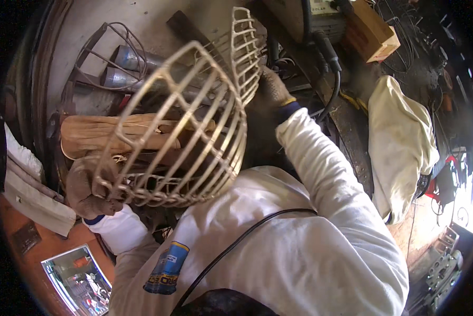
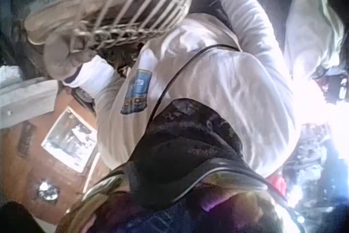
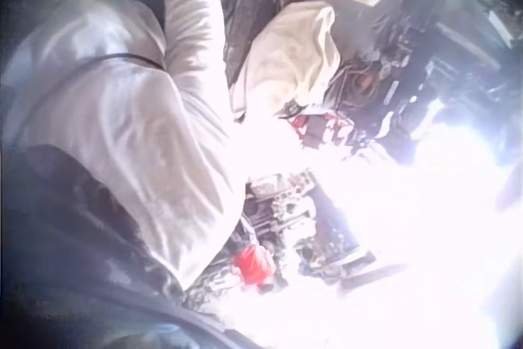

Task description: The person handles two metal wire cages, turning them over for inspection, and then places them onto a storage rack among other metal parts.

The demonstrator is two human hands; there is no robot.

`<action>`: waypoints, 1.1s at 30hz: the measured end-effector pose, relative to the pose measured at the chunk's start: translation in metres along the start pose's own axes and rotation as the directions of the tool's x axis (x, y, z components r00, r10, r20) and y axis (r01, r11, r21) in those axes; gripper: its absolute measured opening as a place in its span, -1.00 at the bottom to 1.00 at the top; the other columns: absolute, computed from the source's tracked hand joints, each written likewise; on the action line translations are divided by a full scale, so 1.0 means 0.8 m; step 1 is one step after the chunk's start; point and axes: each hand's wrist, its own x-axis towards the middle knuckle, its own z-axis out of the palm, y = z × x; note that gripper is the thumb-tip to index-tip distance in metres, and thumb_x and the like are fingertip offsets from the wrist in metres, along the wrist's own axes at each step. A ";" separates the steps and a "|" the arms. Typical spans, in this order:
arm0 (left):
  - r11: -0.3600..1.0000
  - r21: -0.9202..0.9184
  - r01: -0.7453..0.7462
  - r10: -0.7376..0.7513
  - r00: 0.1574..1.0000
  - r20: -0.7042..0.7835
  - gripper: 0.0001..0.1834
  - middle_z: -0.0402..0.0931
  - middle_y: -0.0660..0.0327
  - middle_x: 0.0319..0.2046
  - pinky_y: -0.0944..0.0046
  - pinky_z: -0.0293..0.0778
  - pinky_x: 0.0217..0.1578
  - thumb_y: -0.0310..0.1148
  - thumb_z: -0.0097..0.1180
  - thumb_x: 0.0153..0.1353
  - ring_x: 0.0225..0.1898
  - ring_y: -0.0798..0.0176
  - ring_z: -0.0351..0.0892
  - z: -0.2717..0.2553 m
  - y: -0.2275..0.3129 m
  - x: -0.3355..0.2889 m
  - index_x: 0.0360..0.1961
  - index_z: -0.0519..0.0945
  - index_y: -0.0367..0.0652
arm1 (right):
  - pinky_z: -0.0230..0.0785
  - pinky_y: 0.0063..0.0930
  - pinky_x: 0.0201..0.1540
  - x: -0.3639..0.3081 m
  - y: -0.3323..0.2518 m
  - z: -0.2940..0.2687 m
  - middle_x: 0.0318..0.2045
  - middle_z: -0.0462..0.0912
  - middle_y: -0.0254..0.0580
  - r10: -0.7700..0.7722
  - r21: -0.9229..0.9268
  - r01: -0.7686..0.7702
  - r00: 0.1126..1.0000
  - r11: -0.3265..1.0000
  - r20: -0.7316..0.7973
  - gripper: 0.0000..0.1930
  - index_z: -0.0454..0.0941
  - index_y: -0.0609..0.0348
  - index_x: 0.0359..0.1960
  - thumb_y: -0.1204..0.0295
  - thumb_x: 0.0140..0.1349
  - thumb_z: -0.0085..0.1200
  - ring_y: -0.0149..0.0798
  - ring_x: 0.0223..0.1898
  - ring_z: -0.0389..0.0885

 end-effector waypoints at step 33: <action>0.922 -0.249 0.297 -0.324 0.241 -0.915 0.27 0.26 0.03 0.26 0.03 0.32 0.28 -0.16 0.59 -0.09 0.24 0.04 0.34 0.154 -0.222 0.079 0.48 -0.07 -0.20 | 0.52 0.12 0.08 0.068 0.062 0.011 0.05 0.57 0.15 0.232 0.311 -0.333 0.919 0.890 0.319 -0.50 0.39 0.27 0.20 0.09 0.48 -0.22 0.11 0.00 0.62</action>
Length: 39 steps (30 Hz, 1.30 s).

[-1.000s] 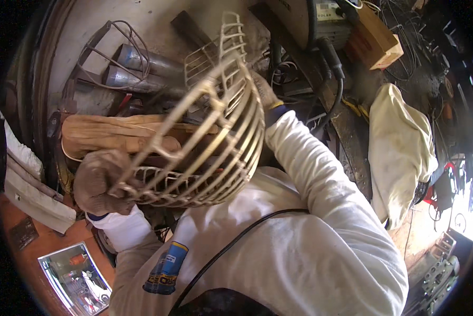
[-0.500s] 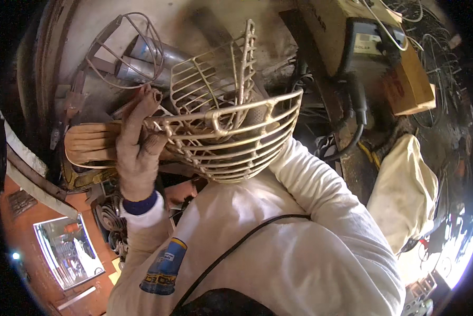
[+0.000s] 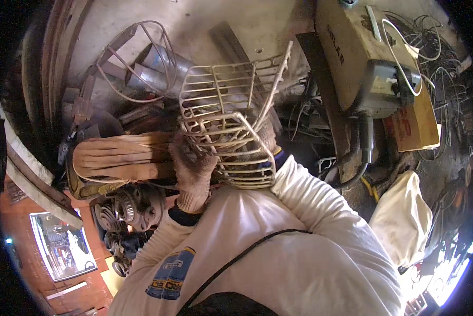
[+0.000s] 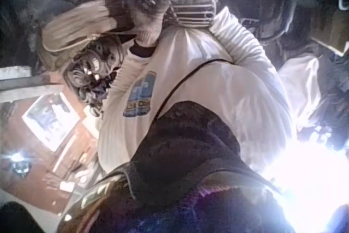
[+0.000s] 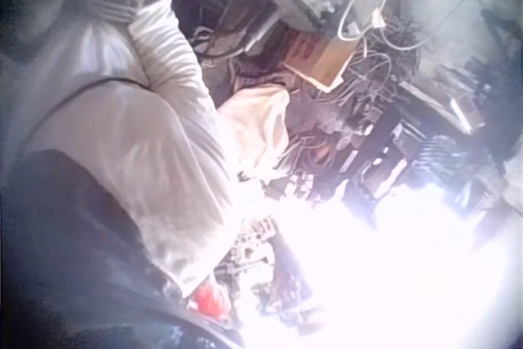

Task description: The person handles two metal wire cages, turning them over for inspection, and then places them onto a storage rack among other metal parts.

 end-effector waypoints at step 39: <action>0.946 -0.115 -0.304 0.297 0.952 -0.078 -0.27 0.46 0.15 0.12 0.16 0.38 0.20 -0.44 0.34 0.06 0.14 0.21 0.45 0.043 0.094 0.160 0.29 0.36 -0.24 | 0.44 -0.41 -0.16 0.182 -0.219 0.179 -0.32 0.68 -0.10 -0.885 -0.924 0.344 0.361 -0.168 0.295 -0.69 0.57 0.40 -0.16 0.38 0.16 0.18 -0.28 -0.28 0.59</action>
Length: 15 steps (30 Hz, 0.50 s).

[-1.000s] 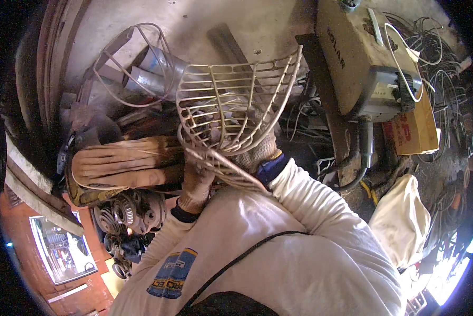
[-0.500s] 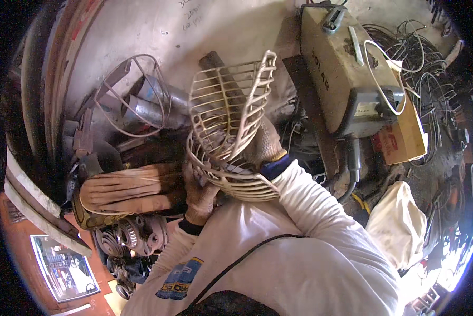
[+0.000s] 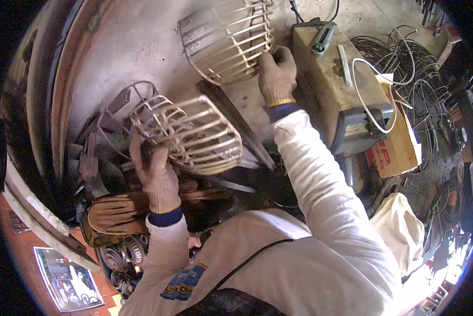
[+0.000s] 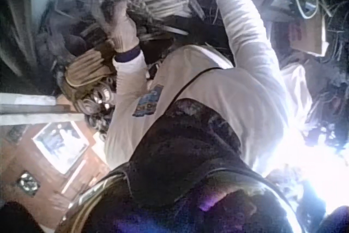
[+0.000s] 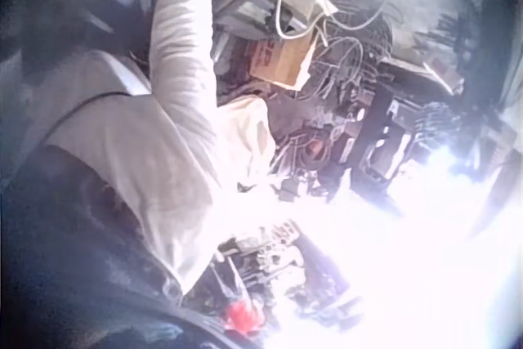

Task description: The person handles two metal wire cages, turning them over for inspection, and then places them onto a storage rack among other metal parts.

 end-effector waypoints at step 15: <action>0.994 -0.016 -0.111 0.108 0.987 -0.122 -0.19 0.48 0.16 0.07 0.25 0.44 0.12 -0.58 0.42 0.02 0.05 0.28 0.48 0.056 -0.034 0.070 0.33 0.33 -0.24 | 0.43 -0.18 0.11 0.060 -0.002 0.069 0.04 0.50 0.19 -0.653 -0.547 0.535 0.757 0.644 -0.029 -0.51 0.62 0.14 -0.02 0.40 -0.08 0.38 0.13 0.05 0.53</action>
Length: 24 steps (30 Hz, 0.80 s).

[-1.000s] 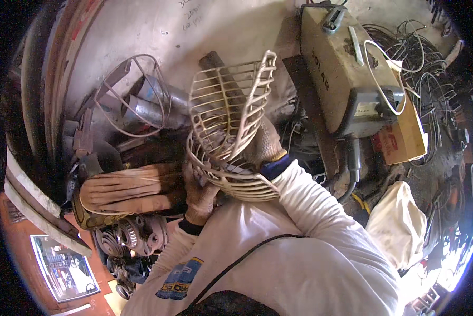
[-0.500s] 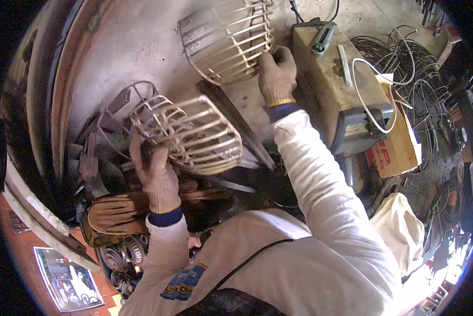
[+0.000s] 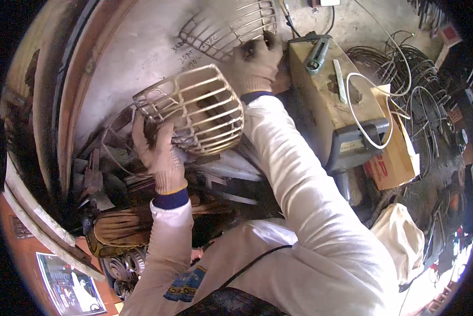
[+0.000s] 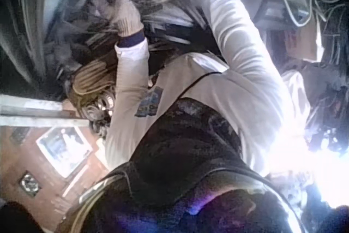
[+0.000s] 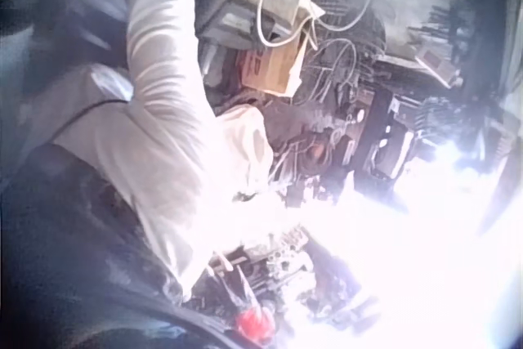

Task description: The person handles two metal wire cages, turning them over for inspection, and then places them onto a storage rack among other metal parts.

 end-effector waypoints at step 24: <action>0.960 0.236 -0.148 0.218 0.926 -0.307 -0.25 0.35 -0.17 0.22 0.12 0.48 0.14 -0.53 0.25 0.16 0.12 0.01 0.48 0.070 -0.030 0.105 0.36 0.21 -0.36 | 0.44 -0.26 0.10 -0.032 0.015 0.024 0.14 0.39 0.18 0.292 0.205 -0.273 0.954 0.940 -0.071 -0.70 0.65 0.30 -0.20 0.40 0.06 0.34 0.07 0.11 0.48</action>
